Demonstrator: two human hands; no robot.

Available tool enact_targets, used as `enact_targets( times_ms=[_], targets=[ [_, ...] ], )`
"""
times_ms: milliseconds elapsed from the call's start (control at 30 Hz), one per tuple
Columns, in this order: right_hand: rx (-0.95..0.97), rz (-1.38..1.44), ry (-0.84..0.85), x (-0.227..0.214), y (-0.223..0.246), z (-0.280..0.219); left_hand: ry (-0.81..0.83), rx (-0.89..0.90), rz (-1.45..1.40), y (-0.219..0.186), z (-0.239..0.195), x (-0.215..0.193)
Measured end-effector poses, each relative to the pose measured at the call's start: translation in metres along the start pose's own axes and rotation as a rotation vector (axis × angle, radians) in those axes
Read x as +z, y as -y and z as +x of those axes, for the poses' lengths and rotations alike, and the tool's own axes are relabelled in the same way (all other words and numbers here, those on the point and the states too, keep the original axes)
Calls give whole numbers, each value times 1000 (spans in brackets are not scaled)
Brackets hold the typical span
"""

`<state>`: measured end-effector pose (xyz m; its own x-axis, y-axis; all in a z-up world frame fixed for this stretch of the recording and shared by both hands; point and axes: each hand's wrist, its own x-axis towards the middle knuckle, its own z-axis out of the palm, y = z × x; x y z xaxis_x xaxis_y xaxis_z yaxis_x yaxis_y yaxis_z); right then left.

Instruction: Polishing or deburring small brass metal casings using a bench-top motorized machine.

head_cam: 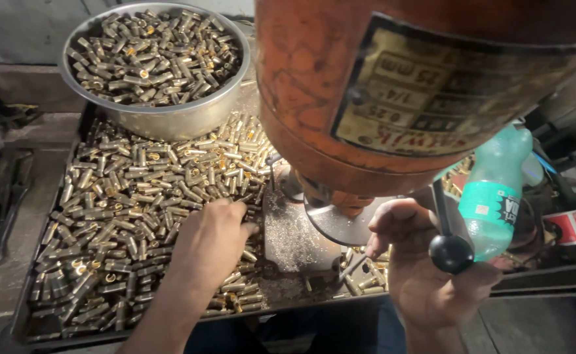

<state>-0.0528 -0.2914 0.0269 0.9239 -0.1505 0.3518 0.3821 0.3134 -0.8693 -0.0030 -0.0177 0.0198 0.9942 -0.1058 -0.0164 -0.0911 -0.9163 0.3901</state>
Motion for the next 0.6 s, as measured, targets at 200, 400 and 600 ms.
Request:
enact_targets(
  times_ms=[200,400,600],
  targets=[
    [-37,-14,41,-1,1,0,13,-14,-98,5,1,-1],
    [3,-25,26,3,6,2,-66,27,-87,14,1,11],
    [25,-5,20,-2,3,1,-128,205,-75,4,-1,3]
  ],
)
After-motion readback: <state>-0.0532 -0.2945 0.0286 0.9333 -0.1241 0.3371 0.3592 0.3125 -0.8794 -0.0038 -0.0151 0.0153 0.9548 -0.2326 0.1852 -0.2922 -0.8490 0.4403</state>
